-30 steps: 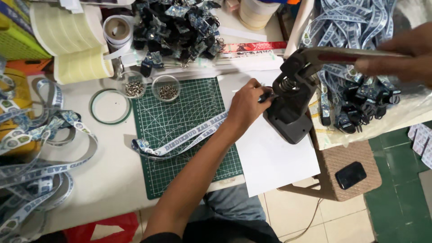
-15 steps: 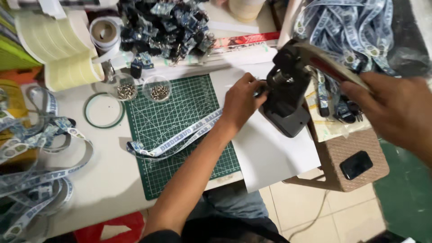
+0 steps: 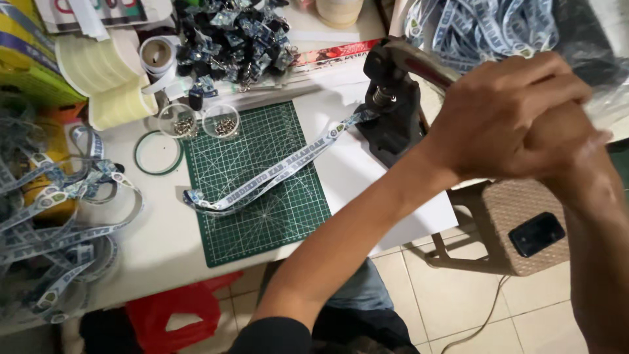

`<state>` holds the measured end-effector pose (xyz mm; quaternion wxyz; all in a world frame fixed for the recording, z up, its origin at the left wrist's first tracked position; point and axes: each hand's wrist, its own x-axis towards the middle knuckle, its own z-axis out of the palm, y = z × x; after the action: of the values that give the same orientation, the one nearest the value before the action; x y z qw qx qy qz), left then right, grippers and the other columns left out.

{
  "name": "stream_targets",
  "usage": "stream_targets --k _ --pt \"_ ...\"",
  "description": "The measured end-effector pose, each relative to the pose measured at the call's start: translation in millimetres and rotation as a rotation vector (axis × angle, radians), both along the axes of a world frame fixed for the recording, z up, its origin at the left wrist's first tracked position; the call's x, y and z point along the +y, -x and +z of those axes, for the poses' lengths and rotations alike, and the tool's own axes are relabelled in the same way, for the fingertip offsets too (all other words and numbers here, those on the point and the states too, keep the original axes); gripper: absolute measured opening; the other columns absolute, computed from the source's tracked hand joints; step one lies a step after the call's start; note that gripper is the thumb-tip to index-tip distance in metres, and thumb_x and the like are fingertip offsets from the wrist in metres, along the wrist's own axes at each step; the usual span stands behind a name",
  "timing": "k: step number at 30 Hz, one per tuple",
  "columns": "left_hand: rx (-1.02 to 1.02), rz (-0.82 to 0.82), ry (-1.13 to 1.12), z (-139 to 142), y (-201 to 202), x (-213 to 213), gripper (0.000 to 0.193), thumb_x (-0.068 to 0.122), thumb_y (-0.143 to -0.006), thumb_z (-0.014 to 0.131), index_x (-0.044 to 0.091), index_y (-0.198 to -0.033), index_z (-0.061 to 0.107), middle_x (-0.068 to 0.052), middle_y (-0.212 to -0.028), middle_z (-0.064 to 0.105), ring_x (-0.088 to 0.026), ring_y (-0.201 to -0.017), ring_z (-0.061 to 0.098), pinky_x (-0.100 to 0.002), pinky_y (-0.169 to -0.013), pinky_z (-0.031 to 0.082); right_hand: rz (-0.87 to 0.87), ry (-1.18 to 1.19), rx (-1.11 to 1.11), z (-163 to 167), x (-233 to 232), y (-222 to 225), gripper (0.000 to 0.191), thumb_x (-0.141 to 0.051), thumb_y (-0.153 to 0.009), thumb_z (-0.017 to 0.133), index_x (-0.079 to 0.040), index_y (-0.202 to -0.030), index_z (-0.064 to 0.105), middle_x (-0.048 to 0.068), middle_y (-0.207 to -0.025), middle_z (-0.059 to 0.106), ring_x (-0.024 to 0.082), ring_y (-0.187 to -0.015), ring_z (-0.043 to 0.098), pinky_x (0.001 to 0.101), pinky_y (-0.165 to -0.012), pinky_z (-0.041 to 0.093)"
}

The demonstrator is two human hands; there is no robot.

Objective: The person repeatedly picks up lanyards and metal clips, inserts the clip into the lanyard end, and uses a manual press to secure the connection. Finished lanyards are placed aside on the table.

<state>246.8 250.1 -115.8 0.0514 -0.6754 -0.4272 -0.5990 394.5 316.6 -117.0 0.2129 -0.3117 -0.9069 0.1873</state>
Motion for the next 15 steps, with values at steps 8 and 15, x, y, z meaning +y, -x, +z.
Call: stream_targets --k 8,15 --pt "-0.025 -0.149 -0.199 -53 -1 8 0.085 0.084 -0.083 0.036 0.012 -0.117 0.068 -0.008 -0.118 0.062 -0.021 -0.091 0.067 -0.034 -0.081 0.057 0.071 0.190 0.230 -106 -8 -55 0.048 -0.047 -0.113 0.045 -0.003 -0.118 0.062 0.013 -0.094 0.061 0.019 -0.081 0.058 0.0338 -0.070 0.049" --pt "0.078 -0.118 -0.060 -21 12 6 0.055 0.057 -0.096 0.045 0.014 -0.114 0.074 -0.007 -0.110 0.071 -0.019 -0.088 0.070 -0.034 -0.076 0.058 0.115 0.152 0.250 -84 13 -42 0.050 -0.049 -0.114 0.044 -0.003 -0.128 0.056 0.012 -0.110 0.061 0.016 -0.098 0.060 0.0293 -0.080 0.051"
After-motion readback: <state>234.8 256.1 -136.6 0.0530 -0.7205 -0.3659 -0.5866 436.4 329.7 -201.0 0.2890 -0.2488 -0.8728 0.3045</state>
